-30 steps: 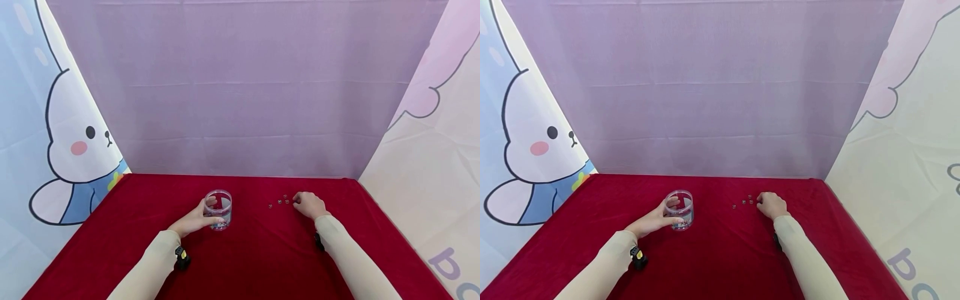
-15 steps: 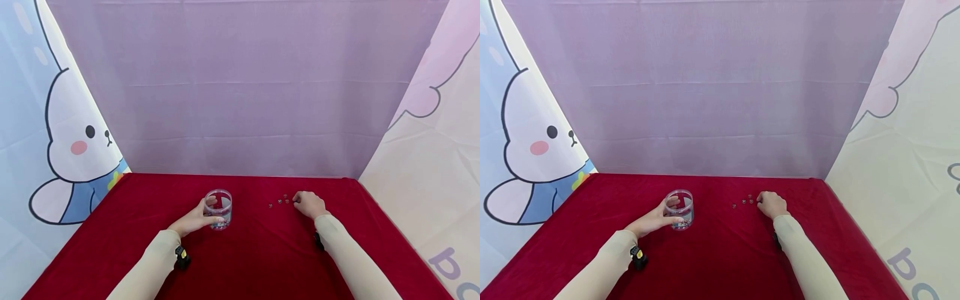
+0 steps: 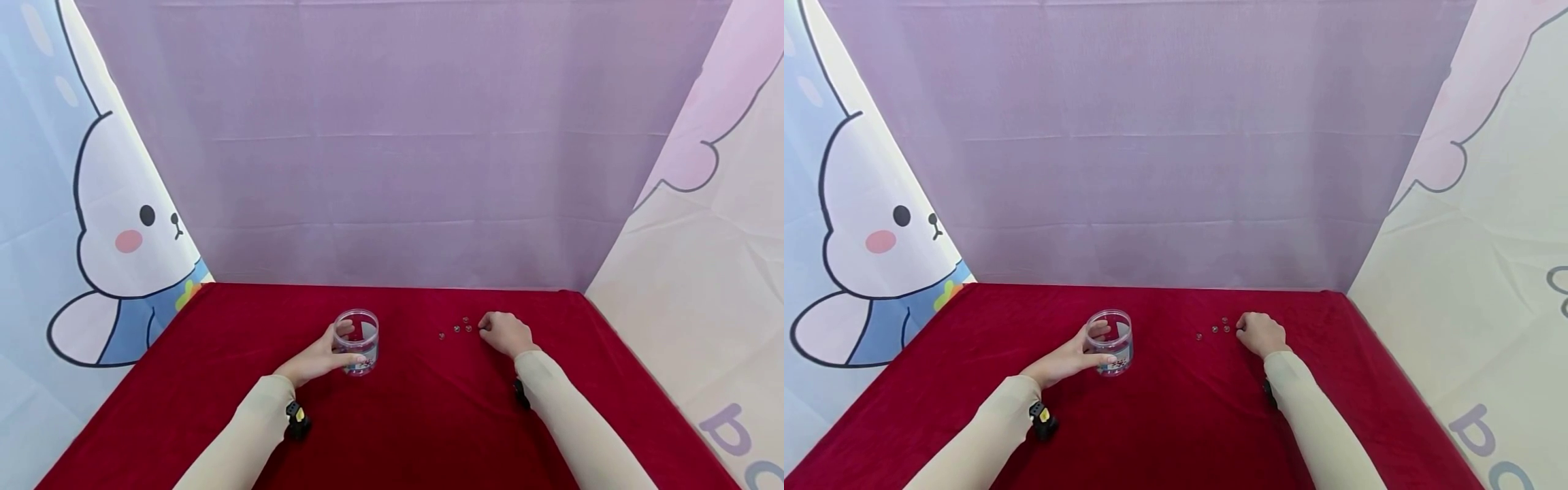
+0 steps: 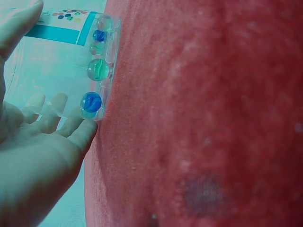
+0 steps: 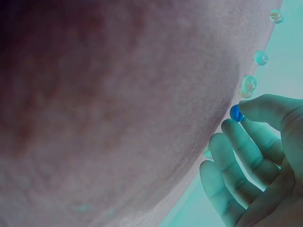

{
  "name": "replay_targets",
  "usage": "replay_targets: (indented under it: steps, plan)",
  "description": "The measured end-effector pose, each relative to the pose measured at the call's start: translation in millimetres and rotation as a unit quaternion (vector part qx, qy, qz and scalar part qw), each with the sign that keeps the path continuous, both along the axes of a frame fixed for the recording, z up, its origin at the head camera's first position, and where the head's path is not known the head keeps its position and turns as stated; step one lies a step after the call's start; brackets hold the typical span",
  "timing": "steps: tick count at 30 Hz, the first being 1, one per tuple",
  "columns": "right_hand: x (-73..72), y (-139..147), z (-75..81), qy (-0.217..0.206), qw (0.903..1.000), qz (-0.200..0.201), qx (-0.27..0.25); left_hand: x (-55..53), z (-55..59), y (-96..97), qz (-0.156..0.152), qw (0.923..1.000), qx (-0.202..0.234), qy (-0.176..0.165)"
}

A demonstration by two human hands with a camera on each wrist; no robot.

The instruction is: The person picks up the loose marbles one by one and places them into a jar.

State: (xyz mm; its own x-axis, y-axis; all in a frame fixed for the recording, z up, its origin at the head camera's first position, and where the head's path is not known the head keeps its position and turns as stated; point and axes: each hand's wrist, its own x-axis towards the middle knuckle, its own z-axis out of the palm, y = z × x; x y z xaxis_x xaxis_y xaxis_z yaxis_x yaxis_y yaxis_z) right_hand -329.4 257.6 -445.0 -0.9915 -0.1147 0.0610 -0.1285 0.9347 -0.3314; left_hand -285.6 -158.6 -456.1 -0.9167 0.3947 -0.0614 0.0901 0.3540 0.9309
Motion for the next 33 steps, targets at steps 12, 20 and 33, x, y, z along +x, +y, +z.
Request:
replay_targets:
  steps: [12,20,33]
  plan:
    - [-1.2,-2.0,1.1,0.028,0.9996,0.005,-0.01,1.3,1.7,-0.3,0.002,1.0,-0.005,0.0]
    - [-1.4,-9.5,7.2,0.042,0.999,0.008,-0.013,0.8,0.7,-0.1,0.004,1.0,-0.003,-0.004]
    - [7.0,-27.1,22.4,0.074,0.9966,0.033,-0.016,0.9,0.2,-0.2,0.005,1.0,-0.007,-0.004]
